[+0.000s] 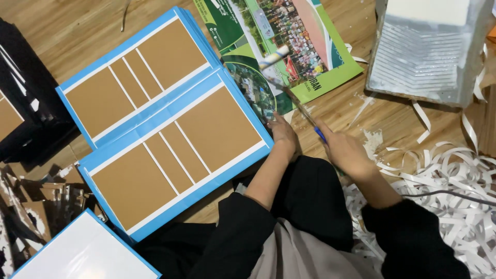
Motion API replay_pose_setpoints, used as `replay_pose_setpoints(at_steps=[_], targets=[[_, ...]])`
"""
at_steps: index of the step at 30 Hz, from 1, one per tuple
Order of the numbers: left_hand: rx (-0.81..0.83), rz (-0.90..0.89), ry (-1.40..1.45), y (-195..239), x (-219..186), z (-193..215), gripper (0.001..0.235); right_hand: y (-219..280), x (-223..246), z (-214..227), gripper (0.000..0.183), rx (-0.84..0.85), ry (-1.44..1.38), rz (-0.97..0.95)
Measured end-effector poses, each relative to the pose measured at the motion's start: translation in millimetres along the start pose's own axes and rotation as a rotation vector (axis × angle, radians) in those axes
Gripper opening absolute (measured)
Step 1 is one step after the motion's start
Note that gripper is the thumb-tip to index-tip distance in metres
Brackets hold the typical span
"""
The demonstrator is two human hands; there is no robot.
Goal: Wiping and stacking assembled book covers or folders
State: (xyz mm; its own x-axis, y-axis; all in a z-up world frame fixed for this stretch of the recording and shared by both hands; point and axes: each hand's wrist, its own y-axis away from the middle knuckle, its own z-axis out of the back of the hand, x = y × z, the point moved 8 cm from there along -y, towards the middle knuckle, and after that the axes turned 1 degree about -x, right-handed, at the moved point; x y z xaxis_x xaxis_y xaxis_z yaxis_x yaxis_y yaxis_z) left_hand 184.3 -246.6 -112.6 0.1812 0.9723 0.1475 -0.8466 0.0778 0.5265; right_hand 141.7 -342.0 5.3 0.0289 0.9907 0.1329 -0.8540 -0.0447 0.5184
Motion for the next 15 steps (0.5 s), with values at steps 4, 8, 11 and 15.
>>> replay_pose_setpoints(at_steps=[4, 8, 11, 15], targets=[[0.009, 0.040, 0.081, 24, 9, 28, 0.048, -12, 25, 22, 0.062, -0.018, 0.010, 0.062], [-0.002, 0.041, 0.129, 21, 10, 24, 0.045, 36, 16, 16, 0.056, 0.106, 0.027, 0.000], [0.006, 0.082, 0.126, -10, -3, -12, 0.045, 71, -15, -8, 0.067, 0.204, 0.149, -0.071], [0.027, 0.074, 0.021, -38, -11, -41, 0.046, 75, -25, -24, 0.070, 0.053, 0.339, -0.035]])
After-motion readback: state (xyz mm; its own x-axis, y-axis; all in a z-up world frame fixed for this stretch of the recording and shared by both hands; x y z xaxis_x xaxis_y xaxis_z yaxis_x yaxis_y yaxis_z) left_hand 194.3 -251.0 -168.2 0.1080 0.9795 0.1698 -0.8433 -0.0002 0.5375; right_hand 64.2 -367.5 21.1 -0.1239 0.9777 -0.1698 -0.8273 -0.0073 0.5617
